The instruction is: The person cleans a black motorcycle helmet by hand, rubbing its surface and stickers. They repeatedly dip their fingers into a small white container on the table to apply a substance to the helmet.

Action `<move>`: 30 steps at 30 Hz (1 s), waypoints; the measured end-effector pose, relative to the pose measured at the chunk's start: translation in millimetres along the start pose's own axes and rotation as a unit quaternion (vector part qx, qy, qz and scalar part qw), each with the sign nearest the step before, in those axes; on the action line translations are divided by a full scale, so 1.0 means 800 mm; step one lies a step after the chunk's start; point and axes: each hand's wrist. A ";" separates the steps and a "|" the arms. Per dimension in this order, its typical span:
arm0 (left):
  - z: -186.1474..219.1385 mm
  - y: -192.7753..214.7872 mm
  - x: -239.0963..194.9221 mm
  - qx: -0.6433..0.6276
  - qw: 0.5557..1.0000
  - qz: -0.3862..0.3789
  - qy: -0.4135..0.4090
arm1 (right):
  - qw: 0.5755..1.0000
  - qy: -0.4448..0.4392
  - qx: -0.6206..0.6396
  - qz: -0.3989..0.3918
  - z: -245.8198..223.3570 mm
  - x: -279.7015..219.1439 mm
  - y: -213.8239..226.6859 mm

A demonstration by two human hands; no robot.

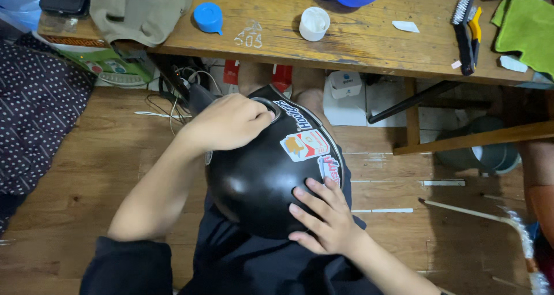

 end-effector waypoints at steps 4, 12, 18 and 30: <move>0.036 0.026 -0.023 -0.019 1.000 -0.002 0.022 | 1.000 0.008 0.005 0.012 0.027 0.004 0.004; 0.075 0.032 -0.096 -0.041 0.999 0.002 -0.014 | 1.000 0.027 0.016 0.003 0.026 0.055 0.012; 0.068 0.012 -0.107 -0.046 0.992 0.058 -0.105 | 1.000 -0.011 -0.013 0.007 0.053 0.105 0.046; 0.059 -0.073 -0.056 0.175 0.862 0.436 -0.192 | 0.995 0.034 0.060 0.069 0.059 0.128 0.032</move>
Point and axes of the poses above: each hand's wrist, its own x-axis towards the middle knuckle, its own y-axis out of the back of the hand, z = x × y, and after that the axes turned 5 degrees about -z, right-handed
